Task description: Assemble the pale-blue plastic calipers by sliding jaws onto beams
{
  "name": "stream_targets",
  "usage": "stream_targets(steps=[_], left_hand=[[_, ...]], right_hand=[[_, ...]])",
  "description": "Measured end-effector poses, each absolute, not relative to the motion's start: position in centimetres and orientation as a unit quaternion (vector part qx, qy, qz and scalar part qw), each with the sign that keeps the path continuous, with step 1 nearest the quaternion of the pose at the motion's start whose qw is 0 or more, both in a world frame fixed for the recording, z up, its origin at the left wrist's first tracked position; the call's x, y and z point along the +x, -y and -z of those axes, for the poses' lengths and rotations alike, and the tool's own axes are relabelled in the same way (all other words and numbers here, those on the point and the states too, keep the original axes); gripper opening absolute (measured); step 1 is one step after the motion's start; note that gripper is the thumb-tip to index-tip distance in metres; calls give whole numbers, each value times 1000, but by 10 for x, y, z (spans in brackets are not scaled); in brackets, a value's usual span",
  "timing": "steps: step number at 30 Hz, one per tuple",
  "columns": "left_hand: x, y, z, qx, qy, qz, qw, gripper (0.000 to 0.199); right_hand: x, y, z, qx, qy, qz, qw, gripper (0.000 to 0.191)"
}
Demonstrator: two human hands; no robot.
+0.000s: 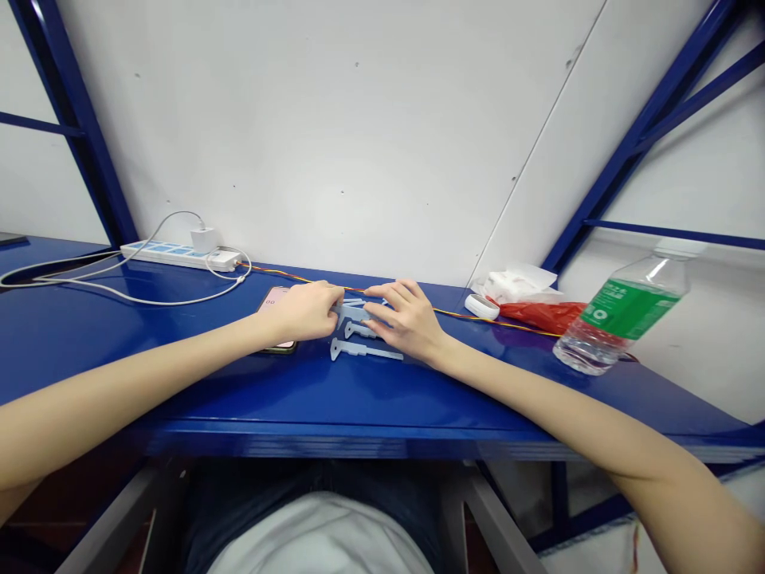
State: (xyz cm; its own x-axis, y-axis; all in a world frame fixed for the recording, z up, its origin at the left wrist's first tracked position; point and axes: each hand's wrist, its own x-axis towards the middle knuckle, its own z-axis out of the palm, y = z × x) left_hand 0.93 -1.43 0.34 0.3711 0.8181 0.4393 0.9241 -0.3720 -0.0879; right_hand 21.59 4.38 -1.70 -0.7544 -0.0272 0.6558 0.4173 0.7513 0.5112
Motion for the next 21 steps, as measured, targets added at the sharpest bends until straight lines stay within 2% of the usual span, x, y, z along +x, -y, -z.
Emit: stream_targets(steps=[5, 10, 17, 21], left_hand=[[-8, 3, -8, -793, 550, 179, 190, 19], [-27, -5, -15, -769, 578, 138, 237, 23], [-7, 5, -3, -868, 409, 93, 267, 20], [-1, 9, -3, -862, 416, 63, 282, 20]], right_hand=[[222, -57, 16, -159, 884, 293, 328, 21], [229, -75, 19, -211, 872, 274, 345, 17], [224, -66, 20, -194, 891, 232, 338, 17], [221, -62, 18, -182, 897, 219, 337, 16]])
